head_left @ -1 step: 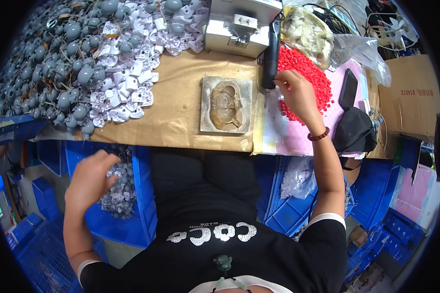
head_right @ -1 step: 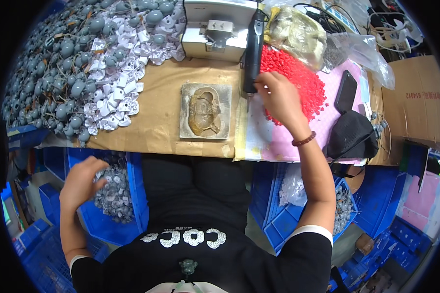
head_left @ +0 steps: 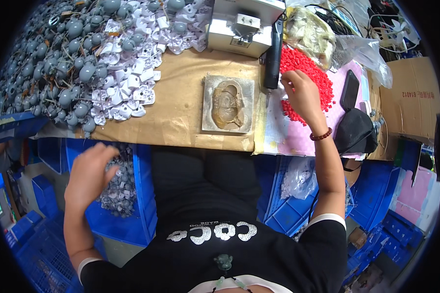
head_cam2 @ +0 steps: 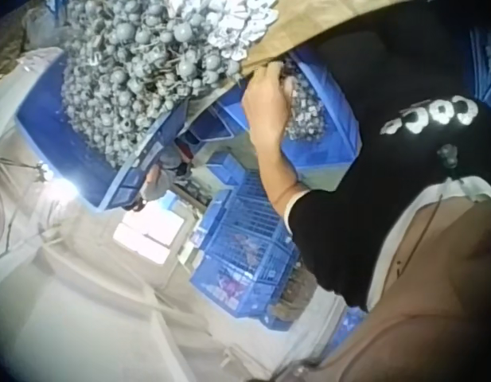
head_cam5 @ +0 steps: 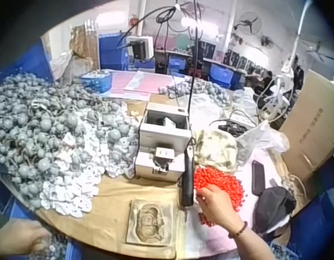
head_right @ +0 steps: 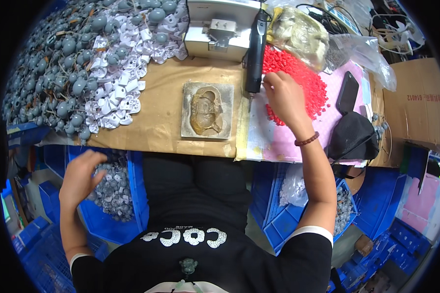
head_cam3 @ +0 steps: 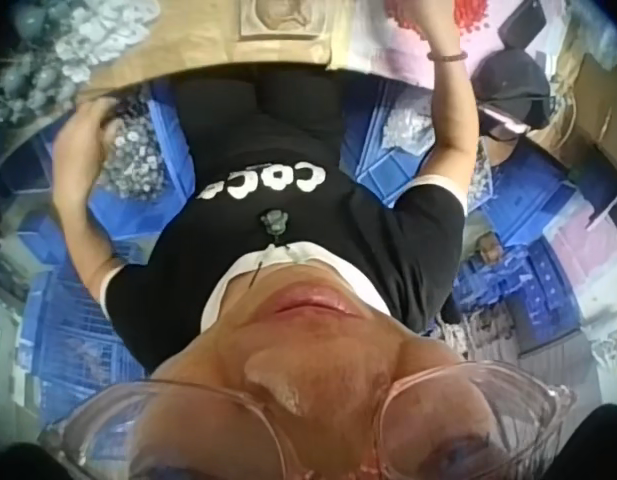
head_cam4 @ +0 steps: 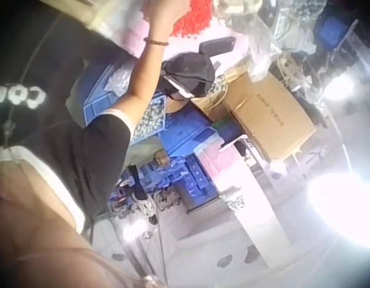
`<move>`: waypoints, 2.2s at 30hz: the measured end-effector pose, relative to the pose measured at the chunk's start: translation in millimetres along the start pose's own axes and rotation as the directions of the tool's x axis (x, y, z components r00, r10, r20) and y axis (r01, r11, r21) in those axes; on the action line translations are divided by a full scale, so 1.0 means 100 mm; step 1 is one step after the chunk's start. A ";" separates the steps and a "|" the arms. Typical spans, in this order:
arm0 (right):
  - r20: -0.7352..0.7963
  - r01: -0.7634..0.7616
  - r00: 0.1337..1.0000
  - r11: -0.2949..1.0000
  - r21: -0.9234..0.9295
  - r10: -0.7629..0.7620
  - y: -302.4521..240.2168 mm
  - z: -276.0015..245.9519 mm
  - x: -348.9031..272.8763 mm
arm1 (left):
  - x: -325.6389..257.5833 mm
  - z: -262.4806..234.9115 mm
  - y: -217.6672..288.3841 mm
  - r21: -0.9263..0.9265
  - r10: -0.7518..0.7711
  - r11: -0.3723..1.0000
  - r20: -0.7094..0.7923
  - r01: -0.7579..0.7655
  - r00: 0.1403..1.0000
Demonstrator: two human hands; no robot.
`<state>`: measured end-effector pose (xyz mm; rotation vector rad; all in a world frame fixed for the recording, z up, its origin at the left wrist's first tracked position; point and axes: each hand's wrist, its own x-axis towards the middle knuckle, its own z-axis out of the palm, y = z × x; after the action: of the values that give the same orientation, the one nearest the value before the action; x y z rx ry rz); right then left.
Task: Assembling small spherical plastic components using a handheld power tool at a manufacturing workbench.
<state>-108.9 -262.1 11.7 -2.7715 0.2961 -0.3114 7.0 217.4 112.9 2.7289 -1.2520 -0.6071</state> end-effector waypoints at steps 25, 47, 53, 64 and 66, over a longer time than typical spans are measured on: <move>-0.098 0.205 0.970 0.963 -0.178 -0.224 0.30 0.16 -0.08 | 1.49 0.77 0.34 -0.021 -0.128 0.988 -0.686 0.156 0.716; -0.276 0.293 0.934 0.926 0.238 -0.225 -0.18 -0.08 0.06 | 1.87 0.97 1.09 -0.363 0.142 0.837 -0.579 -0.410 0.803; -0.176 0.596 0.802 0.748 0.293 -0.570 -0.67 0.39 0.08 | 2.00 0.54 0.75 -0.524 0.060 0.701 -0.633 -0.484 0.772; -0.096 0.555 0.831 0.809 0.193 -0.547 -0.82 0.43 0.01 | 3.77 -1.21 -1.74 0.292 0.313 0.945 -0.664 -0.150 0.679; -0.122 0.552 0.833 0.802 0.226 -0.539 -0.84 0.48 0.03 | 3.89 -1.25 -1.96 0.232 0.280 0.956 -0.531 -0.181 0.800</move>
<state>-80.4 -170.6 -2.7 -2.5350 -0.5202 -0.5187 423.1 47.1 58.0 2.5130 -1.4739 0.3313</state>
